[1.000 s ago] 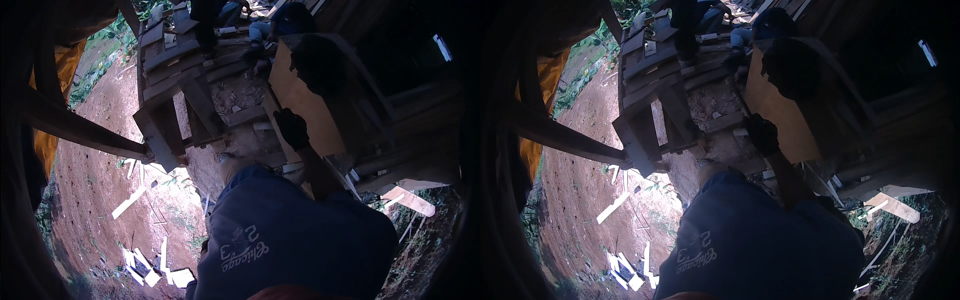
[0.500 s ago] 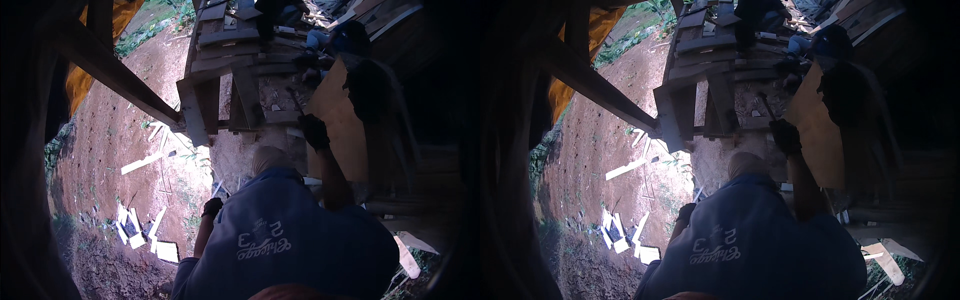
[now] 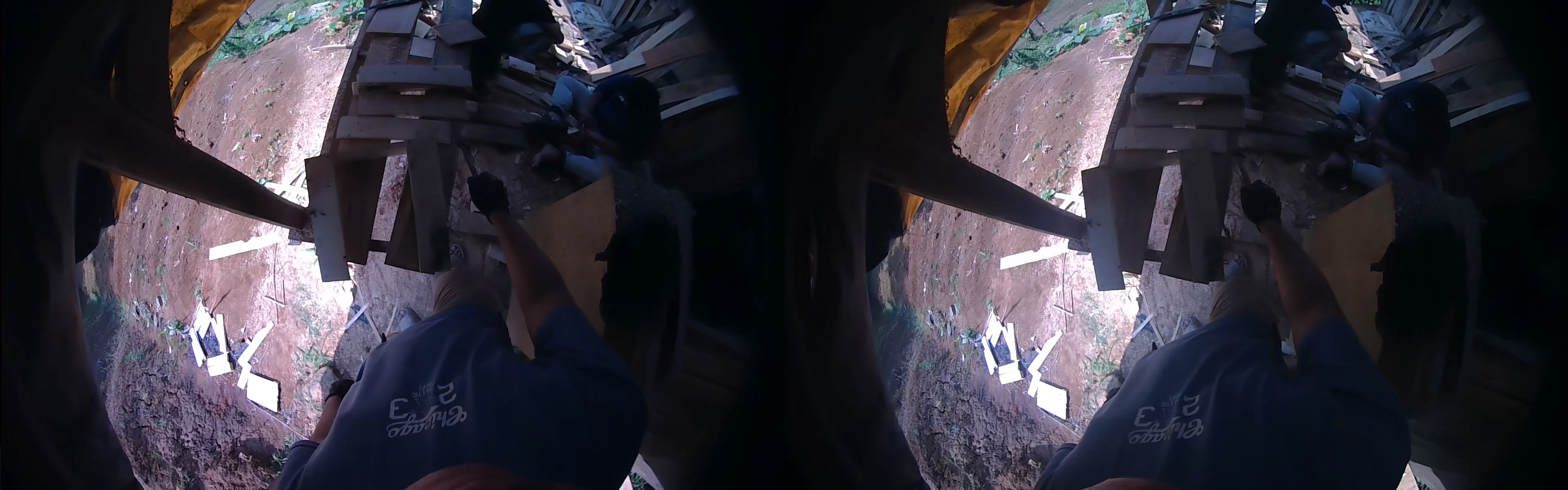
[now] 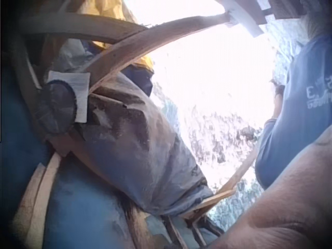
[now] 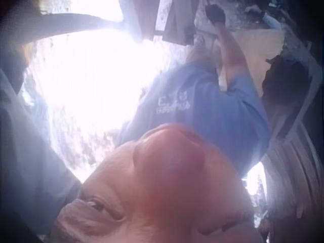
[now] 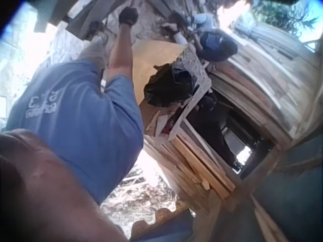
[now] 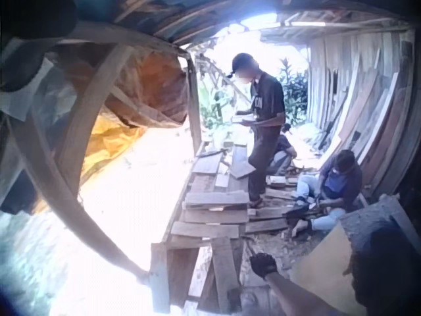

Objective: The person assembles a wooden structure by positioning wood slats and securing them with a hammer.

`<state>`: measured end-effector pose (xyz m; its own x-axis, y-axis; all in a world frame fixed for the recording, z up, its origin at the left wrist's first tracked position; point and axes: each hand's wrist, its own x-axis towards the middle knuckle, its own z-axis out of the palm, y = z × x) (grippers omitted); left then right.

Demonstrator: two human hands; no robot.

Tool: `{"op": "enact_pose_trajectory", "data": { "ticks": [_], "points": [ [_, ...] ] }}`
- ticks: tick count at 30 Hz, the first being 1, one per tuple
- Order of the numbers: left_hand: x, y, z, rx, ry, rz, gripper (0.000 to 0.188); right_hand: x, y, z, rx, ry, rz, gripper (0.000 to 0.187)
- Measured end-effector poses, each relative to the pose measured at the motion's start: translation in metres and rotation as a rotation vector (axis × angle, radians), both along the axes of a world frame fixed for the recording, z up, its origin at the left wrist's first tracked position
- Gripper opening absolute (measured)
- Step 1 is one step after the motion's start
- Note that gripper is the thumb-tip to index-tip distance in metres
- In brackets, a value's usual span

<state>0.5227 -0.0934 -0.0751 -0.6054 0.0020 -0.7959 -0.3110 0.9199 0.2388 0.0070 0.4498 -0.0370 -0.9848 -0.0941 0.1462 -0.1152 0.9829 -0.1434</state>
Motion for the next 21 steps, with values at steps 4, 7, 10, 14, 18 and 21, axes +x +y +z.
{"op": "enact_pose_trajectory", "data": {
  "ticks": [4,7,10,14,18,21],
  "points": [
    [-0.047,0.054,0.002,0.015,-0.007,-0.022,0.022,-0.094,-0.008,0.006,0.022,0.082,0.121,0.035],
    [-0.096,0.082,0.012,0.019,-0.015,-0.105,0.026,-0.139,-0.002,0.015,0.018,0.034,0.272,0.028],
    [-0.134,0.105,0.017,0.012,-0.007,-0.137,0.03,-0.181,0.0,-0.004,-0.032,-0.06,0.343,0.029],
    [-0.158,0.136,0.048,-0.042,0.059,0.209,0.037,-0.207,-0.017,-0.004,-0.043,-0.169,0.411,0.029],
    [-0.18,0.156,0.079,-0.002,0.125,0.471,0.04,-0.237,-0.02,-0.008,-0.246,0.083,0.348,0.028],
    [-0.205,0.169,0.105,0.018,-0.116,0.44,0.041,-0.303,-0.029,0.028,-0.118,-0.005,0.316,0.026]
  ]
}}
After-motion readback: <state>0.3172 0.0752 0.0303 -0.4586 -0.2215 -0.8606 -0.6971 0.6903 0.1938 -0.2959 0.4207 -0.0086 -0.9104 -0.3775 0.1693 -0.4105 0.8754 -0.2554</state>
